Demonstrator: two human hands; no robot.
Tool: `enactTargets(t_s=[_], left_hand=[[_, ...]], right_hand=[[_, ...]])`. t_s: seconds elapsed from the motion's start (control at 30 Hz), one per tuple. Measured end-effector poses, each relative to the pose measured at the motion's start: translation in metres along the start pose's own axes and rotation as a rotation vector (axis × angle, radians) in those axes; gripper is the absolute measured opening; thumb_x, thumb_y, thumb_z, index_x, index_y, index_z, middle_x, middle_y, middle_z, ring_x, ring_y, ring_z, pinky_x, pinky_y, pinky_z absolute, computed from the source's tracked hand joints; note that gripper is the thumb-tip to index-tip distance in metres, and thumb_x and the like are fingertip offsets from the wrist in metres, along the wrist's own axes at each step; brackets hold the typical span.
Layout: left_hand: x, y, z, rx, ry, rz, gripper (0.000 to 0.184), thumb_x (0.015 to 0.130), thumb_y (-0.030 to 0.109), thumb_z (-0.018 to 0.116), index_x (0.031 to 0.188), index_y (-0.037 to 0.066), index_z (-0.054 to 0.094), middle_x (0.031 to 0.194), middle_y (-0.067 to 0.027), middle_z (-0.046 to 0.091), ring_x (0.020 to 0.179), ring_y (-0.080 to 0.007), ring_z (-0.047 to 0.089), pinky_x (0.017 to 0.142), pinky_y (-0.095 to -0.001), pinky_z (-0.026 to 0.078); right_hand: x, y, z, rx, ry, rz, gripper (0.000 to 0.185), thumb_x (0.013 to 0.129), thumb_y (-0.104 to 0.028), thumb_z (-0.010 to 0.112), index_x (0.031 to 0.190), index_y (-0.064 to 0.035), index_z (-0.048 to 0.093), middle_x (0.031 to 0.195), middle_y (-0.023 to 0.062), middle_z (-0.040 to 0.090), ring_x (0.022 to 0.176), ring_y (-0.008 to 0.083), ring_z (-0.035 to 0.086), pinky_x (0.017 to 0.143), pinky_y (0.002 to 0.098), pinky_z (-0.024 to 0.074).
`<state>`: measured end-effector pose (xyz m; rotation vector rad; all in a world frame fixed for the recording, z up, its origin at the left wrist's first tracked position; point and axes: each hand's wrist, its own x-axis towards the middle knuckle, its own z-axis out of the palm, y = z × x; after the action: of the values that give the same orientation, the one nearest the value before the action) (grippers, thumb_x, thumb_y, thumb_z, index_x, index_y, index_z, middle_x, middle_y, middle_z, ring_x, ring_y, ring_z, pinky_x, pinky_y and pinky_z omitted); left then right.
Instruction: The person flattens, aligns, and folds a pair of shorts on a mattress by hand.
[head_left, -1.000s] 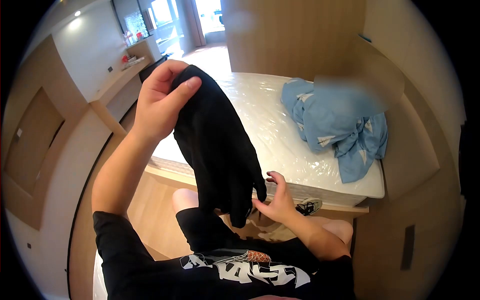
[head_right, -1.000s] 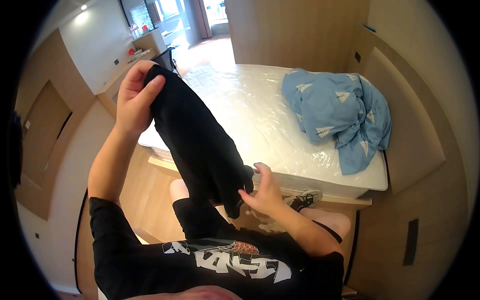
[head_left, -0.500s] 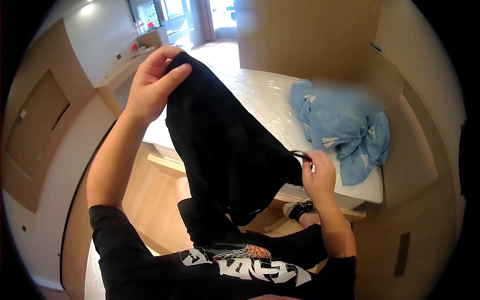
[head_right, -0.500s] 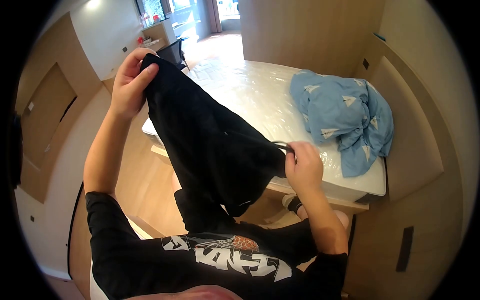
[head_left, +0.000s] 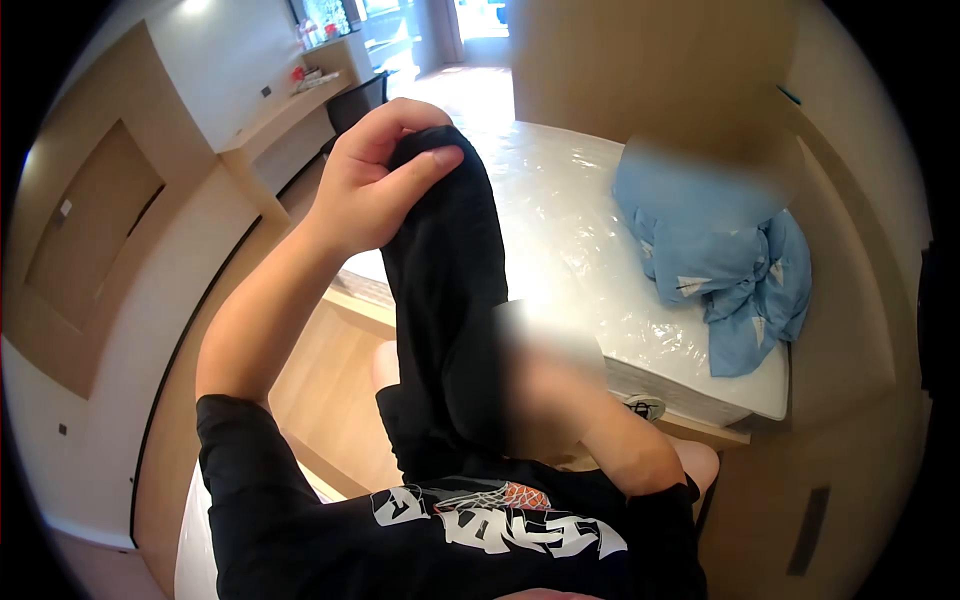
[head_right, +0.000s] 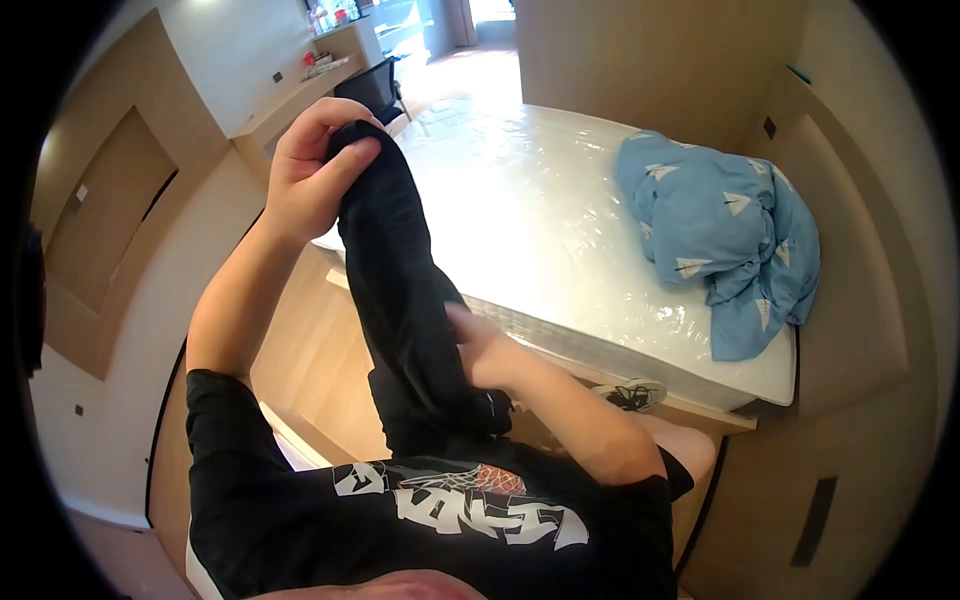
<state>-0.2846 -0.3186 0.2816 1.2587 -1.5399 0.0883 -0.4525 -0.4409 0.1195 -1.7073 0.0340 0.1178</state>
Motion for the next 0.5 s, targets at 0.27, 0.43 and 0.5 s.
enactTargets(t_s=[0.27,0.43,0.5], left_hand=[[-0.018,-0.029,0.010,-0.146,0.160,-0.070,0.013,0.095,0.002,0.060,0.108,0.002,0.055,0.097,-0.0018,0.061,0.089,-0.0072,0.057,0.081,-0.0225,0.046],[-0.025,-0.028,0.022,-0.634,-0.041,0.046,0.015,0.100,0.013,0.052,0.112,0.006,0.046,0.097,-0.0128,0.061,0.086,-0.0232,0.062,0.077,-0.0349,0.051],[-0.027,-0.014,0.025,-0.624,-0.029,0.054,0.019,0.101,0.020,0.051,0.112,0.007,0.042,0.086,-0.0182,0.060,0.079,-0.0249,0.061,0.072,-0.0347,0.051]], right_hand=[[-0.001,-0.005,-0.003,0.380,-0.214,-0.224,0.023,0.086,0.004,0.054,0.108,-0.0019,0.059,0.093,0.0047,0.064,0.075,0.0110,0.057,0.064,0.0229,0.0442],[0.048,0.058,0.011,0.974,-0.503,-0.085,0.034,0.090,-0.015,0.057,0.122,-0.0032,0.056,0.097,0.0060,0.064,0.080,0.0161,0.061,0.066,0.0273,0.0498],[0.023,-0.018,0.015,0.791,-0.404,-0.116,0.037,0.093,-0.017,0.055,0.127,-0.0040,0.051,0.098,0.0058,0.061,0.082,0.0176,0.060,0.069,0.0287,0.0497]])
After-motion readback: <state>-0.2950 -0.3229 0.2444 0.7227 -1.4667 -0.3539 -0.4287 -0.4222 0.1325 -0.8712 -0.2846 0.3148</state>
